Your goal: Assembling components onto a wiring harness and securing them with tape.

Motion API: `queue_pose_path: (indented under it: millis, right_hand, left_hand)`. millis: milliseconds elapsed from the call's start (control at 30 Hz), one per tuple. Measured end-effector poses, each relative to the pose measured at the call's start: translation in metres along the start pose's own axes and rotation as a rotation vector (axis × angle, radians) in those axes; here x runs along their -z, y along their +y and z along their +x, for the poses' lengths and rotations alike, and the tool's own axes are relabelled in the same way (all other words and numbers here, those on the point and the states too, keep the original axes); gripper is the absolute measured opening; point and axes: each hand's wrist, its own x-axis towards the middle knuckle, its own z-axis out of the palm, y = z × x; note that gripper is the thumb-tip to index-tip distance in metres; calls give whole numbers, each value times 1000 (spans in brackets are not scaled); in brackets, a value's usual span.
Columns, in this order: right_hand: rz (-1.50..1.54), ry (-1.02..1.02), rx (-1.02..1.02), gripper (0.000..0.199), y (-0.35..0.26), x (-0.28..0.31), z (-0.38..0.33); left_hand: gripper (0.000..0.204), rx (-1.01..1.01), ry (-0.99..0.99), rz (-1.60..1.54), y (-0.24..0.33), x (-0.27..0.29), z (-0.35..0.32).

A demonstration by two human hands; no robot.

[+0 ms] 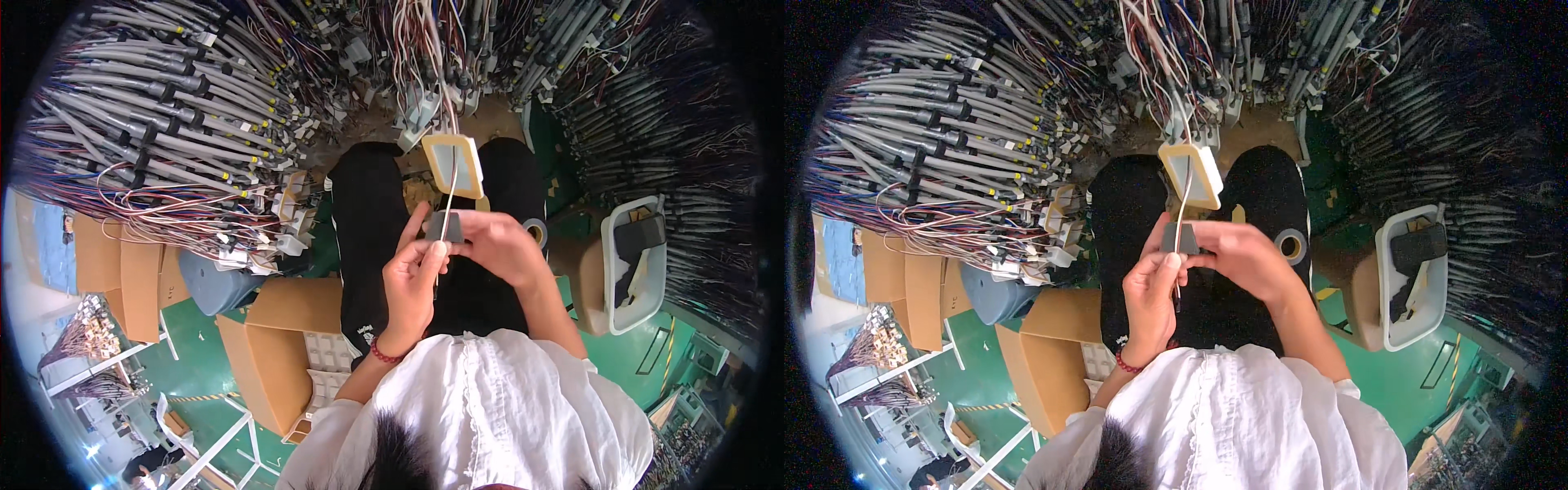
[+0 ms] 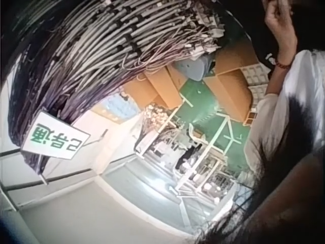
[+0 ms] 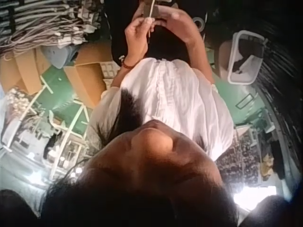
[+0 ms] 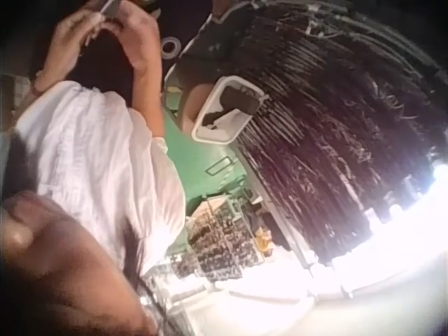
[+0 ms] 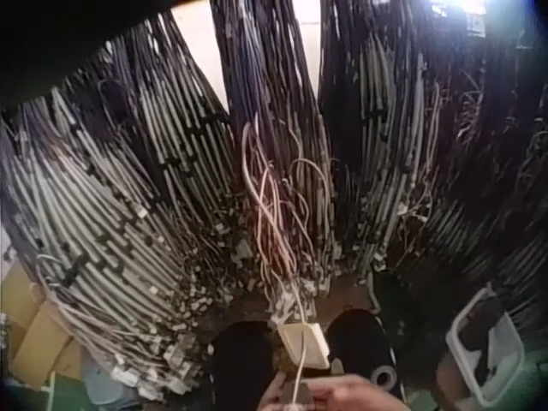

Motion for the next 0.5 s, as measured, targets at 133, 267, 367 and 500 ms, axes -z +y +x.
queue_pose_path:
  millis: [133,267,367,500]
  right_hand:
    - [14,76,-87,46,10,21,3]
    - [53,-6,-62,50,11,11,8]
    - [126,-113,-47,47,9,9,8]
    - [31,-8,-24,41,7,7,6]
  left_hand:
    - [14,40,-46,5,-1,-4,-5]
    - [14,85,-64,-14,8,-6,-9]
    - [14,80,-65,-19,6,-5,-8]
    - [13,9,-118,50,-5,1,-6]
